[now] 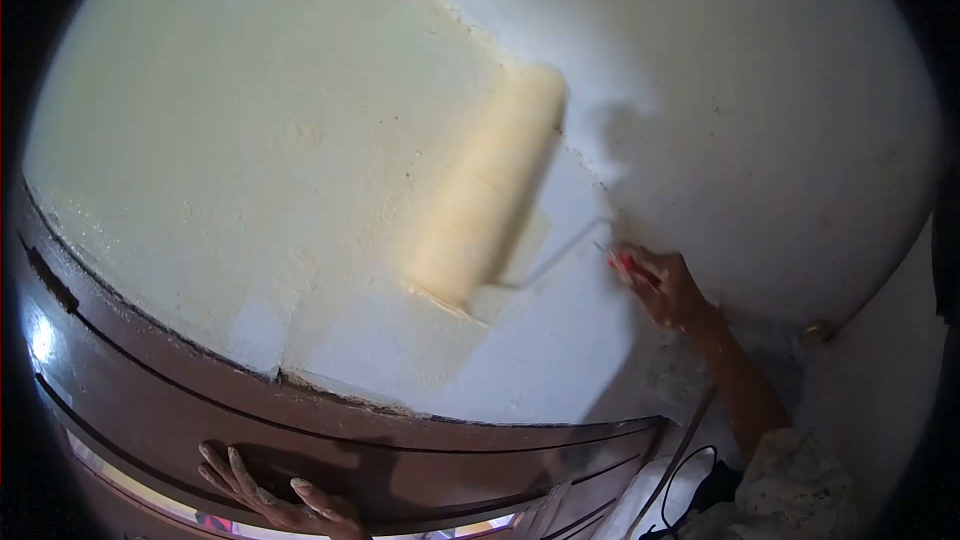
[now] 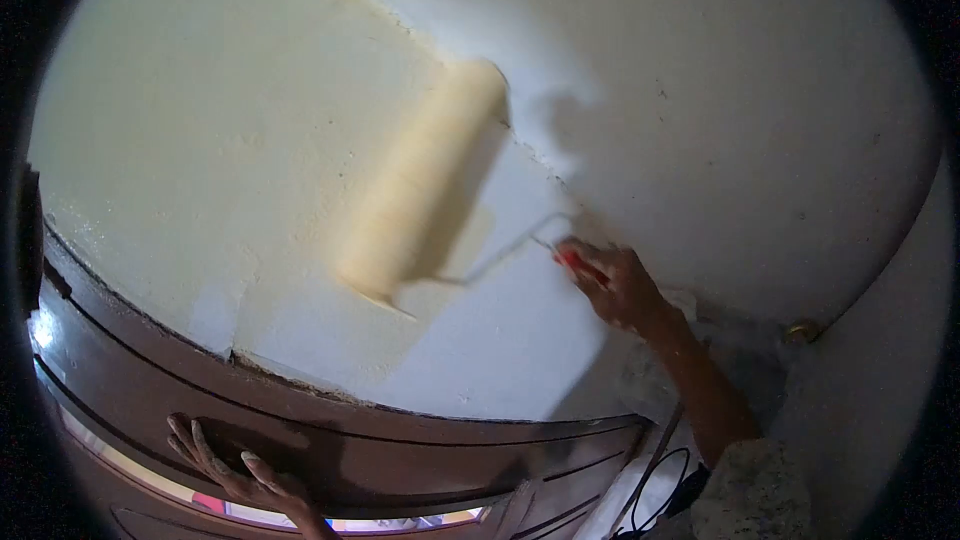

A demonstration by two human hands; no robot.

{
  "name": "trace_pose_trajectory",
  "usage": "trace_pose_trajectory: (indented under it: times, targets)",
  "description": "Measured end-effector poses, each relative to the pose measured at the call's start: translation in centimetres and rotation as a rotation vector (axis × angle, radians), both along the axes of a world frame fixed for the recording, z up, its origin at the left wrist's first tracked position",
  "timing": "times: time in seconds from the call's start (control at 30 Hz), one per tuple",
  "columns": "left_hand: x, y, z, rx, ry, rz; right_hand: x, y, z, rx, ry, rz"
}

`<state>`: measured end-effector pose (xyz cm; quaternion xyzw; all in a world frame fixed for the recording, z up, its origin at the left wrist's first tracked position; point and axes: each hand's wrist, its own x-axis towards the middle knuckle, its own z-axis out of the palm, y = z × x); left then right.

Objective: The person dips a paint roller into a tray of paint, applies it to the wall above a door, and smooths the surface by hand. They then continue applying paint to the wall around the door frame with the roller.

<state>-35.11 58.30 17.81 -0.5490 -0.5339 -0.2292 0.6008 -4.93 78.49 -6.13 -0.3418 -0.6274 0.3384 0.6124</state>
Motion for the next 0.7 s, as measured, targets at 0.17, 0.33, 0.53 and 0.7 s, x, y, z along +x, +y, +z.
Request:
trace_pose_trajectory:
  times: [0.17, 0.33, 0.53, 0.7]
  targets:
    - [0.3, 0.5, -0.4, 0.034, 0.057, -0.038, -0.8, -3.8, -12.9, -0.142, 0.124, 0.003]
    - [-0.5, 0.4, -0.4, 0.070, 0.083, -0.016, 0.7, -6.1, -21.0, -0.227, 0.063, -0.063]
    - [-1.5, 0.5, -0.5, 0.063, 0.101, -0.044, 2.5, -5.3, -18.2, -0.112, -0.335, -0.207]
    - [-1.8, 0.5, -0.4, 0.076, 0.109, -0.045, 1.4, -1.1, -7.8, 0.097, -0.204, -0.175]
